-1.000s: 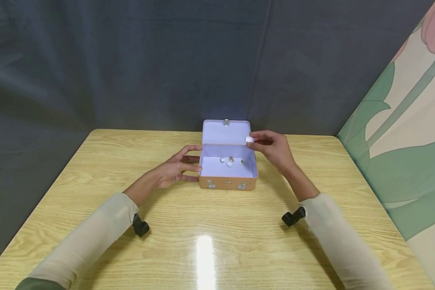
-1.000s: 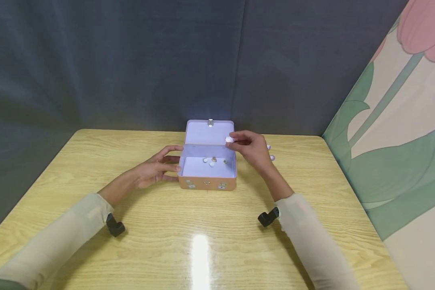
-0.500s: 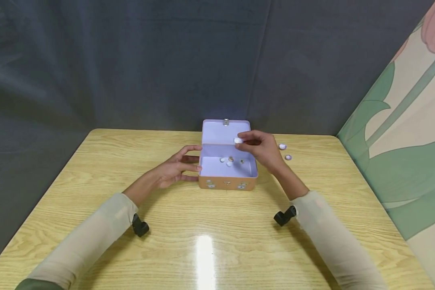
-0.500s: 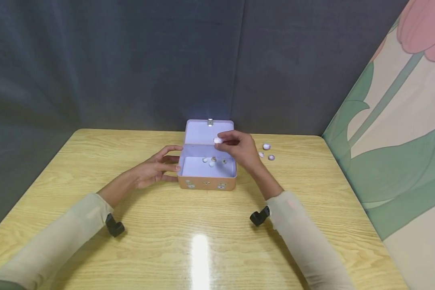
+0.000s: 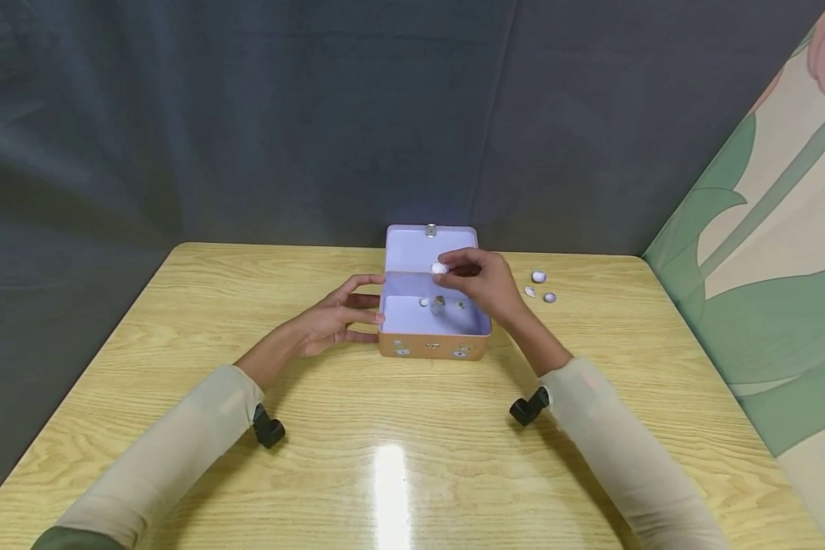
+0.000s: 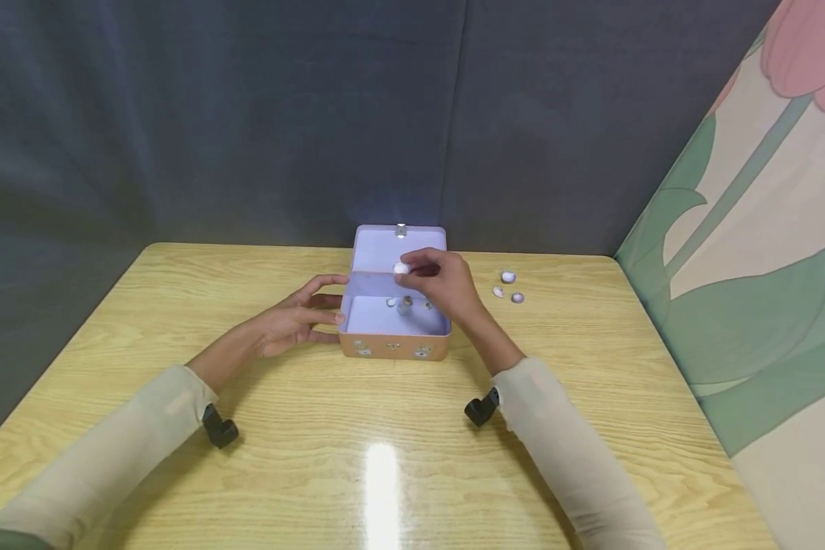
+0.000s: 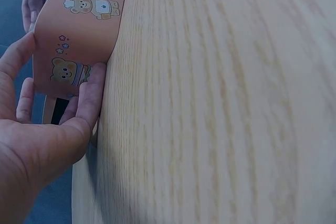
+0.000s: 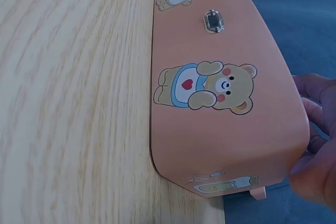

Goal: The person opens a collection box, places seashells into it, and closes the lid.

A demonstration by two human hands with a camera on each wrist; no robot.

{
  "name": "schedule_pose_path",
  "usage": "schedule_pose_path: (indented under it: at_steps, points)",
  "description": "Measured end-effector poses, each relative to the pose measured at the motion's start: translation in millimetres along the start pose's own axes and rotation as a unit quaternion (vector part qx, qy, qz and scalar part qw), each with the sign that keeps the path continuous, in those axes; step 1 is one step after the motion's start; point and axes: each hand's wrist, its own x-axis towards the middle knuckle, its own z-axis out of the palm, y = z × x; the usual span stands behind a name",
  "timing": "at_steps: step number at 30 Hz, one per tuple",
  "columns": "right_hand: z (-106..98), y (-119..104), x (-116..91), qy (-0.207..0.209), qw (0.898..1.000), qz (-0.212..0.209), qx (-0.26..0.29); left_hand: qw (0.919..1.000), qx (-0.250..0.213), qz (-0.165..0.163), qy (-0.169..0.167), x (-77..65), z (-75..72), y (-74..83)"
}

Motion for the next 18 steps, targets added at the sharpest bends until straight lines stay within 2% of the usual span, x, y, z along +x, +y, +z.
schedule_pose_path:
  at_steps: [5, 9, 18]
  points:
    - [-0.4, 2.9, 1.4, -0.011, 1.000, -0.004, -0.018, 1.0000, 0.001, 0.000, -0.001, 0.6, 0.3, 0.1]
    - [-4.3, 1.9, -1.3, -0.005, 1.000, 0.000, -0.025, 1.0000, -0.001, 0.001, -0.003, 0.7, 0.3, 0.2]
    - [-28.6, 3.9, -11.9, 0.021, 1.000, 0.007, -0.018, 1.0000, -0.007, 0.000, 0.003, -0.4, 0.9, 0.8]
